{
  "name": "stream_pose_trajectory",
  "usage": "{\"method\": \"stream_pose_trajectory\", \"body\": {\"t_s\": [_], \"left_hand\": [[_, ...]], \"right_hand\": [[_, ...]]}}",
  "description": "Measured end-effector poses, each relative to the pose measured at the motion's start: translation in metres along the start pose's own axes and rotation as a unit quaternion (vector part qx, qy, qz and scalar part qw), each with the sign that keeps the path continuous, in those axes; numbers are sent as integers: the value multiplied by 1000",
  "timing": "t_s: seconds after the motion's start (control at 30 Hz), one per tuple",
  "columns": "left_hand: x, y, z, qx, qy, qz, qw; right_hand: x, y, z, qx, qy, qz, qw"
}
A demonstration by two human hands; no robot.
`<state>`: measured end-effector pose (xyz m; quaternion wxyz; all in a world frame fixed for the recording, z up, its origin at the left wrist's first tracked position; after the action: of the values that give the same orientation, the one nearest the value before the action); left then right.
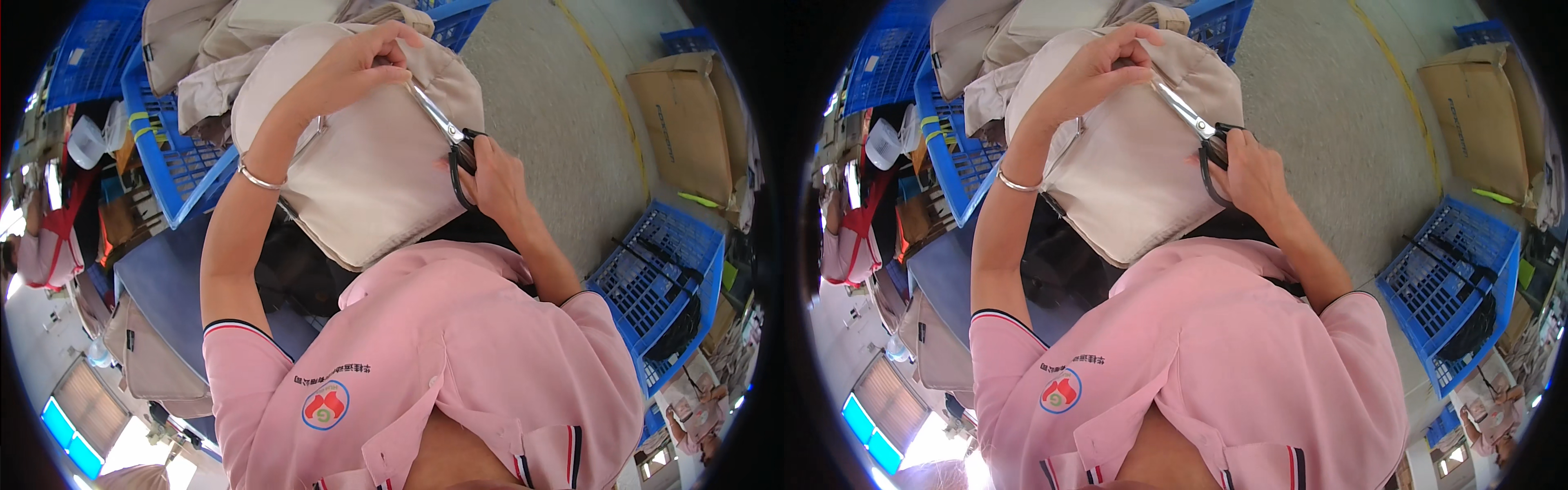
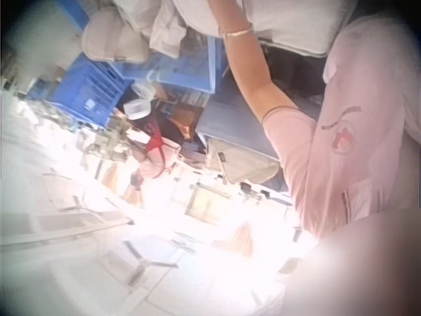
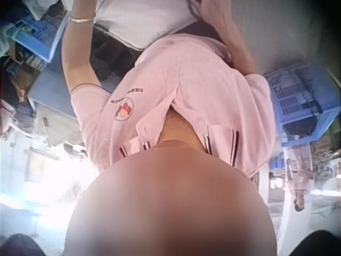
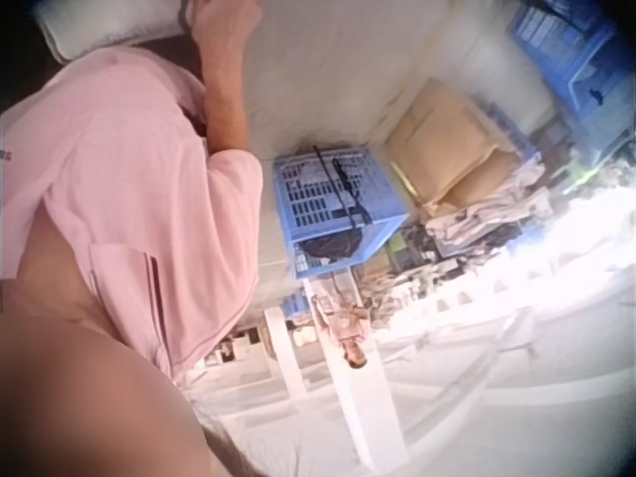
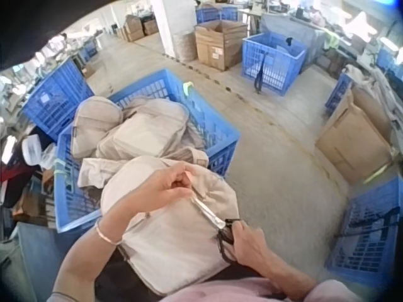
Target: Trimming loose threads from backpacks using scissors in a manufacturing facility.
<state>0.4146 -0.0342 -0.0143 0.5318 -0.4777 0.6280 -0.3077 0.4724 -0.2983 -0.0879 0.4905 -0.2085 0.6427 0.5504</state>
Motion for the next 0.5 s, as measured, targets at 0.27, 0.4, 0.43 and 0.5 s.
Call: {"method": "stream_pose_trajectory", "body": {"t_s": [0.27,0.4,0.43,0.5], "left_hand": [[15,6,-12,48,-173,25,983],[24,20,-84,32,-478,78,875],[30,37,-114,4,-548,60,834],[63,82,-170,-92,-673,-43,733]], "right_hand": [[8,-6,2,48,-7,35,998],[11,-18,4,164,-27,103,981],[9,-17,7,152,-22,108,982],[3,-22,8,169,-64,140,973]]}}
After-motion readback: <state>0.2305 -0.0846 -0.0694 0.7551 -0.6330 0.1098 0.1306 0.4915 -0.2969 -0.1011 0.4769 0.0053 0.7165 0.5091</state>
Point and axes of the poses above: each hand's wrist, its own z-axis towards the middle knuckle, its own x-axis out of the palm, y = z × x, the point moved 2 cm from there along z, towards the middle knuckle, and after that the axes turned 10 degrees about -x, right-handed, at the moved point
